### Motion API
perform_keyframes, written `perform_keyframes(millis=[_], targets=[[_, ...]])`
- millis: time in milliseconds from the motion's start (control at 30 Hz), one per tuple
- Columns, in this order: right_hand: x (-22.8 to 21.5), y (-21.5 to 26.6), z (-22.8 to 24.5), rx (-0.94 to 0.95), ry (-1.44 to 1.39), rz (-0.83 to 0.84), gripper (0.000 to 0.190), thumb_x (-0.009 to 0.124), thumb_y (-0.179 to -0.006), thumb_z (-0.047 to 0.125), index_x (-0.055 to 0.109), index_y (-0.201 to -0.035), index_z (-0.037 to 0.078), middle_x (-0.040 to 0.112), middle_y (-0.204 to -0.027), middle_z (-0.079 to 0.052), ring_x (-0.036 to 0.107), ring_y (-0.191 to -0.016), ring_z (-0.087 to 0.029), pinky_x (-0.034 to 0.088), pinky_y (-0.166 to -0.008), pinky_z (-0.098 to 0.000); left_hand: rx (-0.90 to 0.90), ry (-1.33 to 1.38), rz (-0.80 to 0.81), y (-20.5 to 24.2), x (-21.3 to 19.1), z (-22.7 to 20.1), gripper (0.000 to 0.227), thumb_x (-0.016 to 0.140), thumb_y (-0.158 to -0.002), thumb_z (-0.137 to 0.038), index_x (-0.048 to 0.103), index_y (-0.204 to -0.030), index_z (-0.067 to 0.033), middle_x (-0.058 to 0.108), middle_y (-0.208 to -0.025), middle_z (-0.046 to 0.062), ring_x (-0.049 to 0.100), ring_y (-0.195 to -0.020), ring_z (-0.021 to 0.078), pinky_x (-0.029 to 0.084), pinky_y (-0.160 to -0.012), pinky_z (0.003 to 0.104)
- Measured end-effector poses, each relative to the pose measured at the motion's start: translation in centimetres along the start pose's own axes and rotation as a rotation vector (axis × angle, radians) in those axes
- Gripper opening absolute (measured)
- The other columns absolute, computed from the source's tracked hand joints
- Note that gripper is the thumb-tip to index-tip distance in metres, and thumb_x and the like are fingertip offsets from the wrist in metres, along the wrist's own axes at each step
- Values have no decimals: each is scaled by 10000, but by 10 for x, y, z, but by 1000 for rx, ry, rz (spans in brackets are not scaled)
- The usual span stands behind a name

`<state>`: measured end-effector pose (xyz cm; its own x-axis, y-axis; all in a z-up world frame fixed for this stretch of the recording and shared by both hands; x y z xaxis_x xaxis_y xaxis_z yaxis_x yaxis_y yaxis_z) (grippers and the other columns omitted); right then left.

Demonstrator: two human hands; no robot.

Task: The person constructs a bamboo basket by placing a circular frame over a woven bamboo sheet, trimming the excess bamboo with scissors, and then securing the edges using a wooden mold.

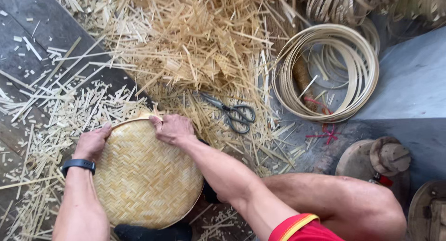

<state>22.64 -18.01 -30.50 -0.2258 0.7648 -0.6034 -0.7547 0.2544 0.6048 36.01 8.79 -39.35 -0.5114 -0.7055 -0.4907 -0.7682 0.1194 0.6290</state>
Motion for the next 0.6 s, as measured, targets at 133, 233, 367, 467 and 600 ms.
perform_keyframes(millis=[133, 233, 367, 467, 600], targets=[[-8, -9, 0, 22, -29, 20, 799, 299, -1006, 730, 688, -825, 57, 508, -621, -25, 474, -594, -186, 454, -594, -424, -128, 65, 11, 24, -2, -27, 434, 709, -975, -411, 745, -1218, -54, 714, -1283, 111, 636, -1128, 198, 437, -1037, 337], [-6, -6, -4, 61, -42, 49, 782, 304, -970, 726, 721, -930, 65, 599, -646, -58, 550, -617, -195, 487, -618, -434, -156, 296, 51, 41, 5, -35, 393, 706, -968, -324, 722, -1221, -24, 734, -1258, 99, 650, -1107, 179, 460, -1020, 316], [-15, -9, 3, 91, -81, 40, 802, 317, -942, 725, 720, -1124, 56, 709, -887, -129, 644, -810, -251, 514, -744, -479, -161, 361, 47, 40, 4, -43, 366, 707, -968, -280, 729, -1209, -5, 744, -1222, 106, 654, -1077, 177, 469, -1000, 313], [-16, -5, 3, 143, -74, 86, 837, 299, -953, 722, 733, -1153, 35, 752, -1046, -177, 707, -959, -291, 546, -841, -489, -168, 364, 46, 37, 6, -36, 353, 712, -969, -267, 725, -1208, -7, 743, -1218, 107, 655, -1063, 173, 473, -988, 308], [-27, 3, 9, 103, -72, 43, 818, 302, -948, 720, 700, -1225, 61, 706, -1173, -184, 658, -1074, -323, 506, -938, -499, -152, 374, 41, 33, 5, -35, 352, 718, -964, -248, 723, -1205, 8, 742, -1215, 108, 657, -1062, 163, 479, -984, 292]])
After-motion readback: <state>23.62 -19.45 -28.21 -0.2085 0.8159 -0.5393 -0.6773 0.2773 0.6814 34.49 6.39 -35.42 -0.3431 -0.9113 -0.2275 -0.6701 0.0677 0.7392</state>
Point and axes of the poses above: each hand's wrist, its own y-axis away from the middle knuckle, its own x-axis out of the palm, z = x × y, the point moved 5 cm from there along -y, towards the middle knuckle
